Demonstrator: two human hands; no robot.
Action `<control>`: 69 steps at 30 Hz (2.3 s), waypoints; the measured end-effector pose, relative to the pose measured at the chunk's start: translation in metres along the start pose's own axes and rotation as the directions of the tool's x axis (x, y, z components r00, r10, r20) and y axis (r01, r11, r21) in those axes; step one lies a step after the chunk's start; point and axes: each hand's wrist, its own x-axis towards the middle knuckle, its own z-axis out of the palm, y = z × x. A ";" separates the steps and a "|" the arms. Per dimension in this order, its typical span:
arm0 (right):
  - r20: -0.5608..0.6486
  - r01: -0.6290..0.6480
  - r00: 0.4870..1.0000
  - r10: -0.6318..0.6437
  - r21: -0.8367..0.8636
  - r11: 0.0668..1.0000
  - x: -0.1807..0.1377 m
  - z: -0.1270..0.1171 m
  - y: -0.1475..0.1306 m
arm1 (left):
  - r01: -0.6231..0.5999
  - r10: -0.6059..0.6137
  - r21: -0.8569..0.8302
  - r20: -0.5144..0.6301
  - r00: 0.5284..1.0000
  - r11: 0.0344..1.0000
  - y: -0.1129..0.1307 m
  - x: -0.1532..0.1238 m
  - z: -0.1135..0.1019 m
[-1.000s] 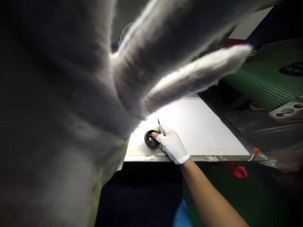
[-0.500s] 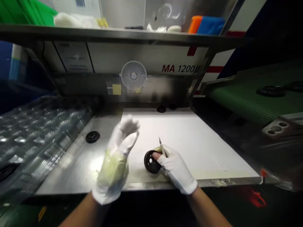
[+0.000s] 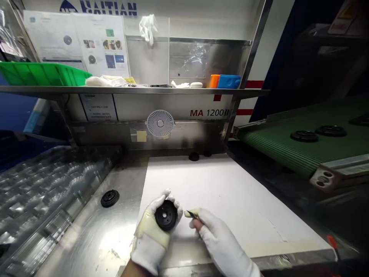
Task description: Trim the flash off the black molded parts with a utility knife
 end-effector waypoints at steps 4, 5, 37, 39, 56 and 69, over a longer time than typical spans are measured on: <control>-0.075 0.094 0.990 -0.121 -0.296 0.951 0.000 0.016 -0.005 | -0.159 0.155 0.036 0.112 0.982 0.987 -0.003 0.004 0.006; -0.092 0.092 0.987 -0.129 -0.334 0.938 0.001 0.019 -0.008 | -0.175 0.169 0.042 0.122 0.978 0.984 -0.005 0.003 0.008; -0.091 0.053 0.992 -0.092 -0.367 0.929 0.004 0.036 -0.010 | -0.168 0.165 0.071 0.056 0.985 0.983 -0.004 -0.005 0.004; -0.119 0.034 0.988 -0.094 -0.429 0.903 0.006 0.038 -0.009 | -0.166 0.164 0.050 0.035 0.986 0.985 -0.006 -0.001 0.005; -0.080 0.056 0.992 -0.095 -0.399 0.915 -0.002 0.049 -0.015 | -0.201 0.192 0.136 0.075 0.979 0.970 -0.008 -0.001 -0.005; -0.105 0.073 0.985 -0.137 -0.465 0.883 -0.011 0.070 -0.011 | -0.276 0.275 -0.013 -0.040 0.961 0.961 -0.012 0.002 0.000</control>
